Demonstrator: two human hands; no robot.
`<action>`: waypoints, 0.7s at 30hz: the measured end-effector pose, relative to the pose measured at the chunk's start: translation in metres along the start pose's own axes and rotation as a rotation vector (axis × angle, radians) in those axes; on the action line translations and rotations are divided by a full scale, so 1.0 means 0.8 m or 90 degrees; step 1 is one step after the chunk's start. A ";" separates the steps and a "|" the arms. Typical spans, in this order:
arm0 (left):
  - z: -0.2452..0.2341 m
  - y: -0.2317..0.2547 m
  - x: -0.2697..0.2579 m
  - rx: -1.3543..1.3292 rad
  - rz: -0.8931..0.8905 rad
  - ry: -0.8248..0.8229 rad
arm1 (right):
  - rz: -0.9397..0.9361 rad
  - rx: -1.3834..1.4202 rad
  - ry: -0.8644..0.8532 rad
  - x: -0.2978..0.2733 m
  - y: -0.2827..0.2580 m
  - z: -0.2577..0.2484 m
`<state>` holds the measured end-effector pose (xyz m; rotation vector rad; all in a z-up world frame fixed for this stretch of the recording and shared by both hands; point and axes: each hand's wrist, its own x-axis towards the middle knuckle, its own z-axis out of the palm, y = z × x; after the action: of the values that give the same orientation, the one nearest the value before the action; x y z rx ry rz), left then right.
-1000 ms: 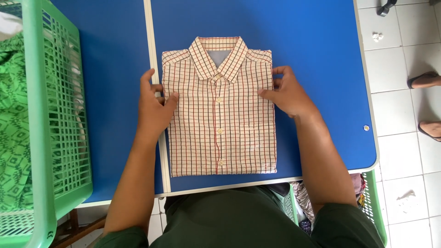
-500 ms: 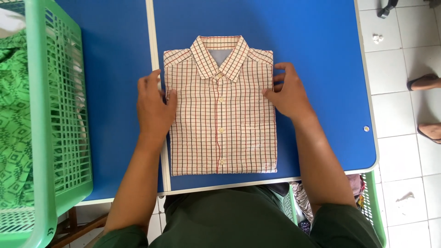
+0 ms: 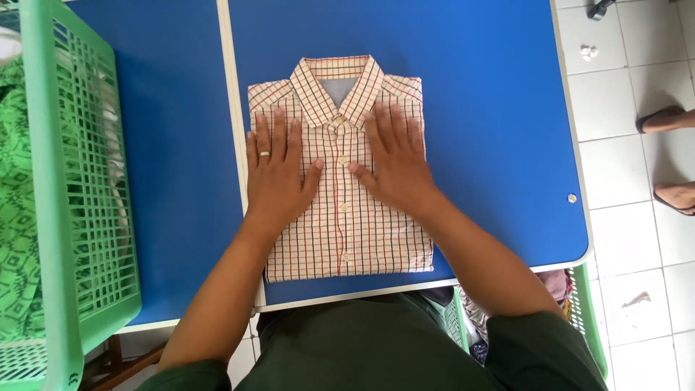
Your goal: The person folds a checkered shirt on a blue table by hand, smoothing the fabric, folding the sleeves and body, and placing the folded shirt into a green laundry basket.
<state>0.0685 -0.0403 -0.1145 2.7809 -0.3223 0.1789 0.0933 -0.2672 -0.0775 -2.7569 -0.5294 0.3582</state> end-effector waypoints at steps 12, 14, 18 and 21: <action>0.005 -0.024 0.004 -0.090 -0.016 -0.040 | -0.027 -0.014 0.064 0.027 0.072 0.011; -0.013 -0.024 0.006 -0.071 -0.011 -0.046 | -0.053 0.006 0.076 0.030 0.075 0.003; -0.012 -0.017 0.005 0.001 -0.013 -0.008 | -0.089 0.020 0.138 0.034 0.079 0.000; -0.014 -0.012 0.008 0.001 -0.002 0.050 | -0.089 -0.023 0.196 0.030 0.069 -0.003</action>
<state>0.0762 -0.0290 -0.1056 2.7675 -0.2974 0.2872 0.1327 -0.3070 -0.0982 -2.7164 -0.6463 -0.1083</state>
